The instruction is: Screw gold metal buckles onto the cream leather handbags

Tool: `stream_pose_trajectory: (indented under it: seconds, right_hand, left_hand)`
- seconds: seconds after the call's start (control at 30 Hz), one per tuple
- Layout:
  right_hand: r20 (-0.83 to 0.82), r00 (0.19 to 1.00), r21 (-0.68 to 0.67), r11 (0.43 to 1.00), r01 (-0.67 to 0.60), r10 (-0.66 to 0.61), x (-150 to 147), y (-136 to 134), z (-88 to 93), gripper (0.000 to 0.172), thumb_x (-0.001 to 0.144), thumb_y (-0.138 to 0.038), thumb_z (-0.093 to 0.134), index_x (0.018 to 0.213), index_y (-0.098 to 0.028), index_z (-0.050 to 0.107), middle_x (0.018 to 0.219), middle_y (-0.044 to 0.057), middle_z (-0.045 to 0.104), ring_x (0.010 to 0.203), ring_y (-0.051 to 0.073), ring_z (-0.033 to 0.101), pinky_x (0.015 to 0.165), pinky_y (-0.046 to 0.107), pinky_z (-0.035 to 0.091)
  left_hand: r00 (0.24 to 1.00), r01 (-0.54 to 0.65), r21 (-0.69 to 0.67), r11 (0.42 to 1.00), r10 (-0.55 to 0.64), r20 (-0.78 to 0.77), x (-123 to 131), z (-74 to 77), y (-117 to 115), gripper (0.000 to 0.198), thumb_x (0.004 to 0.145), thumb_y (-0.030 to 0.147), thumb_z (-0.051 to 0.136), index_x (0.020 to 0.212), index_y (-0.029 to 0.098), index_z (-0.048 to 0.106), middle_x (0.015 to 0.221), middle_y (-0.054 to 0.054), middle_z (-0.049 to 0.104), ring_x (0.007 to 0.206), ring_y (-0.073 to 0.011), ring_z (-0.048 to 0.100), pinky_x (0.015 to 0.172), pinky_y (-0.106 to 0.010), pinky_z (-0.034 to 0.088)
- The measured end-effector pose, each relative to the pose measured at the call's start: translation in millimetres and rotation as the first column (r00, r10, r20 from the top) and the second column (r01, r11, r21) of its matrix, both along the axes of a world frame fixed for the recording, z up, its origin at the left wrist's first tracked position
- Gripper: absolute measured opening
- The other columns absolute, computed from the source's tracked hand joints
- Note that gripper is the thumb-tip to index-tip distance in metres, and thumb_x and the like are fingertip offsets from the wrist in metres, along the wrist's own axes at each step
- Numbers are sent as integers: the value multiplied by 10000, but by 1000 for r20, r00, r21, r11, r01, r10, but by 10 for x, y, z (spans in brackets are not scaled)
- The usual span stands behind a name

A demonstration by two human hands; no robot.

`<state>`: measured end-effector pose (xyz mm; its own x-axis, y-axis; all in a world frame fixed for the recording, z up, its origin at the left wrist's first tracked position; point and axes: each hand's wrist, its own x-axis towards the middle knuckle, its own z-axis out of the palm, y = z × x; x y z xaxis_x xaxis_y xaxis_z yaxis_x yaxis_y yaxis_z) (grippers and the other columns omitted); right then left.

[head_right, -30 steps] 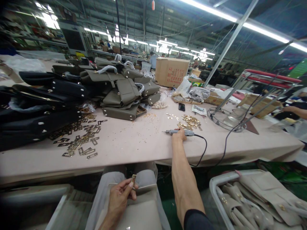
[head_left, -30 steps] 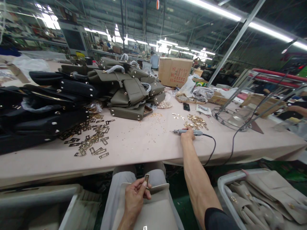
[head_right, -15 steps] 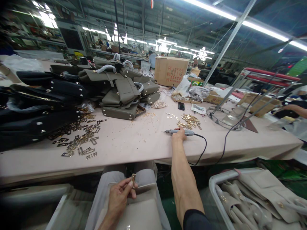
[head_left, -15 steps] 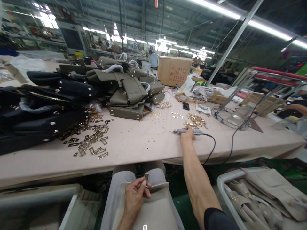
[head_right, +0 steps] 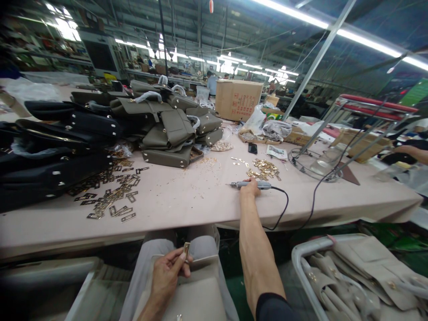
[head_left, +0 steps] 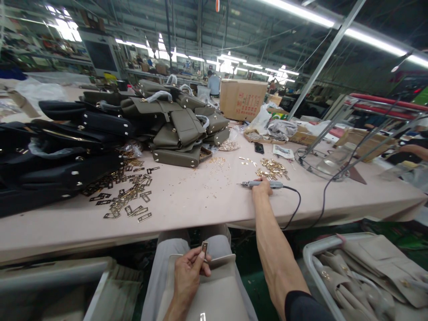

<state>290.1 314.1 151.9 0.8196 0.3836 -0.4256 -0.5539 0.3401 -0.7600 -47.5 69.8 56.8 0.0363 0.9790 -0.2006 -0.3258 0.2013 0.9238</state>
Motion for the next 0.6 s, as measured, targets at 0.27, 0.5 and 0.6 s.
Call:
stream_pose_trajectory:
  seconds: [0.27,0.5,0.6]
  right_hand:
    - [-25,989,-38,989,146,-147,-41,1,36,243,870,-74,653,852,-190,440,664,-90,491,473,52,462,431,160,445]
    - [-45,986,-40,987,158,-160,-37,-1,27,145,920,-129,645,913,-162,504,709,-72,520,498,47,491,440,145,443]
    - [-44,984,-36,985,171,-172,-31,5,19,246,849,-60,639,878,-196,436,691,-79,520,481,62,495,412,162,456]
  left_hand:
    - [1000,21,6,1000,-21,3,-13,111,-10,506,701,576,837,894,112,781,717,-106,765,405,-137,604,429,-248,517]
    - [1000,8,9,1000,-8,2,-12,139,-16,505,686,588,844,869,120,786,704,-99,762,395,-132,601,418,-241,514]
    - [1000,6,5,1000,-6,6,-14,135,-25,500,693,579,845,892,124,788,725,-99,766,404,-132,604,426,-244,520]
